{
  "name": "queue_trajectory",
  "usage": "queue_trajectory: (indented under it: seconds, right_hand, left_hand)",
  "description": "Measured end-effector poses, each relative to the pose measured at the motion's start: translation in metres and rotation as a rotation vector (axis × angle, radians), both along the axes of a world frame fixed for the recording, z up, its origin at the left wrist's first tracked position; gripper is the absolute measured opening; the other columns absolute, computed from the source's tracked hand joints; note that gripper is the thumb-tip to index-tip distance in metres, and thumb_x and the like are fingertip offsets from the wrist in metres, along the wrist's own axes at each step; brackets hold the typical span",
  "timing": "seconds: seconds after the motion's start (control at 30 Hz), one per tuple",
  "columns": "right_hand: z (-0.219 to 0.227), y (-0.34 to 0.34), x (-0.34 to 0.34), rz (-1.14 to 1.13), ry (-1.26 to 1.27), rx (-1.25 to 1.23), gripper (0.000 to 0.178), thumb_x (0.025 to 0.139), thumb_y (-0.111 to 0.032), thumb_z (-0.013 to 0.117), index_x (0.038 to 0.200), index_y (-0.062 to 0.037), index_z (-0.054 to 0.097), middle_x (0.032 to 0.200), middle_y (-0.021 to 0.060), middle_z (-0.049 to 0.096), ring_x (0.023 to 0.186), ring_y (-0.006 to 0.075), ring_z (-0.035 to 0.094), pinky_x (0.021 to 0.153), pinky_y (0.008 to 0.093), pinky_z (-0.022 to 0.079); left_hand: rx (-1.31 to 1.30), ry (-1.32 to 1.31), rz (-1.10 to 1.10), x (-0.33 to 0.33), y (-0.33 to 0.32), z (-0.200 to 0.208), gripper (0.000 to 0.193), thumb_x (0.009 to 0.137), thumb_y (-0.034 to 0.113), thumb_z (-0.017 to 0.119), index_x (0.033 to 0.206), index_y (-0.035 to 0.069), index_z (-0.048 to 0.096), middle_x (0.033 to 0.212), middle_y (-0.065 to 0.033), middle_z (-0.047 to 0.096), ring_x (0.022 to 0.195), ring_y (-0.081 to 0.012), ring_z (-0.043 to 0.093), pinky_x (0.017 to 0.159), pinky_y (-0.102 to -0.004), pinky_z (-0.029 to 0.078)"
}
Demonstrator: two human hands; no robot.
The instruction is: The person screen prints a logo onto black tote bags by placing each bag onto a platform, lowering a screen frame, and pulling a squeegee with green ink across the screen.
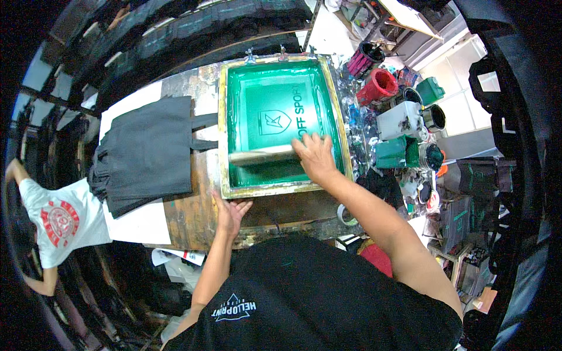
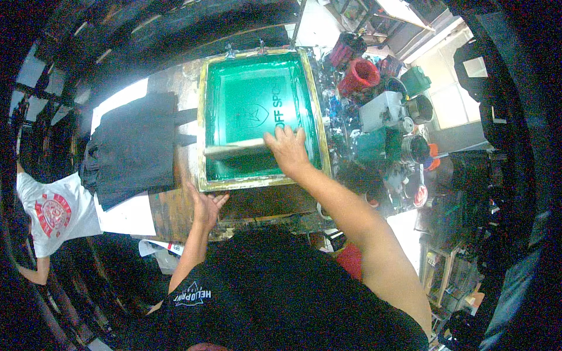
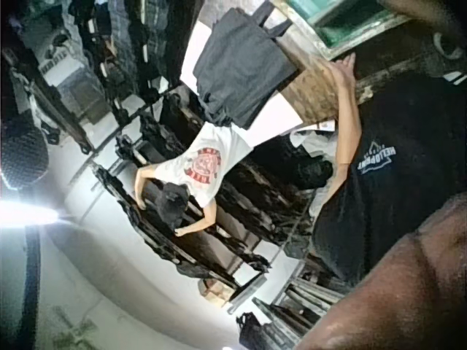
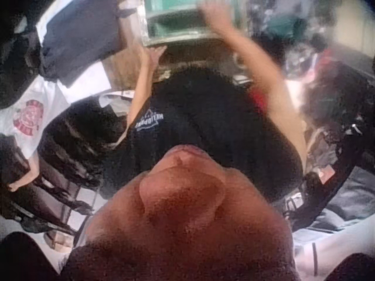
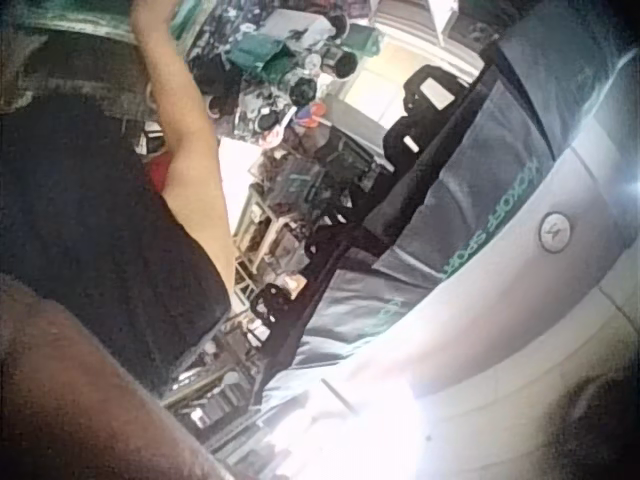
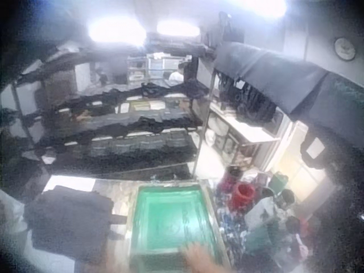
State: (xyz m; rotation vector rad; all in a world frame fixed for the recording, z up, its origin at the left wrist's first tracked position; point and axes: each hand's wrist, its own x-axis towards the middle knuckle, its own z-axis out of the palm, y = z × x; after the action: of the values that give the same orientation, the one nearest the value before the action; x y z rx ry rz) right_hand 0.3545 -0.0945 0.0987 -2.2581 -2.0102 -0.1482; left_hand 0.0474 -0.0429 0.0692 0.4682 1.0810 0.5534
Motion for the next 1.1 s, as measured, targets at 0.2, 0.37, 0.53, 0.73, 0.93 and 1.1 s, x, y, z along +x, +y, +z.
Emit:
queue_trajectory:
  seconds: [0.2, 0.37, 0.53, 0.73, 0.93, 1.1]
  right_hand:
    - [-0.022, 0.115, 0.067, -0.022, -0.084, 0.077, 0.039, 0.083, -0.013, 0.067, 0.12, -0.0222, 0.06, 0.102, 0.0054, 0.061, 0.1, 0.0258, 0.059, 0.081, 0.0488, 0.039]
    - [-0.04, 0.2, 0.115, -0.079, -0.089, 0.068, 0.057, 0.074, -0.013, 0.08, 0.125, -0.0205, 0.055, 0.112, 0.0076, 0.06, 0.111, 0.0282, 0.058, 0.087, 0.0514, 0.04]
    - [-0.023, 0.243, 0.141, -0.053, 0.004, -0.101, 0.065, 0.077, -0.019, 0.084, 0.133, -0.0187, 0.052, 0.117, 0.0091, 0.061, 0.117, 0.0311, 0.057, 0.093, 0.0556, 0.041]
    - [-0.02, 0.246, 0.161, -0.011, -0.1, 0.083, 0.062, 0.078, -0.016, 0.08, 0.134, -0.02, 0.054, 0.116, 0.0074, 0.063, 0.113, 0.0281, 0.059, 0.091, 0.055, 0.04]
    - [-0.064, 0.248, 0.154, -0.075, -0.275, 0.216, 0.037, 0.089, -0.016, 0.06, 0.125, -0.0216, 0.061, 0.106, 0.0041, 0.061, 0.103, 0.0242, 0.058, 0.088, 0.0483, 0.042]
    - [-0.056, 0.261, 0.161, 0.025, -0.215, 0.237, 0.033, 0.087, -0.015, 0.062, 0.12, -0.0188, 0.062, 0.101, 0.0032, 0.063, 0.097, 0.0234, 0.06, 0.083, 0.0441, 0.044]
  left_hand:
    - [-0.019, -0.033, -0.047, -0.004, 0.004, -0.006, 0.123, 0.081, 0.094, 0.034, 0.163, 0.009, 0.001, 0.164, -0.0226, 0.021, 0.147, -0.0451, 0.033, 0.115, -0.0585, 0.038]
    - [-0.094, -0.028, -0.045, -0.001, 0.009, -0.019, 0.121, 0.082, 0.095, 0.032, 0.164, 0.012, 0.0, 0.166, -0.0234, 0.016, 0.148, -0.0493, 0.027, 0.117, -0.0594, 0.034]
    - [-0.19, 0.022, -0.102, -0.002, 0.018, -0.022, 0.125, 0.082, 0.095, 0.029, 0.162, 0.003, 0.0, 0.162, -0.0297, 0.021, 0.146, -0.0431, 0.036, 0.116, -0.0537, 0.037]
    - [0.104, 0.617, -0.962, -0.008, 0.091, 0.004, 0.088, 0.091, 0.08, 0.046, 0.097, -0.004, 0.071, 0.076, -0.0214, 0.071, 0.078, -0.032, 0.073, 0.069, -0.0451, 0.059]
    - [1.836, 0.803, -0.485, 0.158, 0.238, 0.039, 0.059, 0.087, 0.05, 0.075, 0.116, 0.0, 0.065, 0.115, -0.0172, 0.063, 0.111, -0.0376, 0.056, 0.094, -0.0464, 0.046]
    - [1.88, 1.151, -0.632, 0.249, 0.317, 0.005, 0.057, 0.084, 0.055, 0.074, 0.103, 0.003, 0.063, 0.103, -0.0166, 0.062, 0.1, -0.0358, 0.058, 0.089, -0.0465, 0.045]
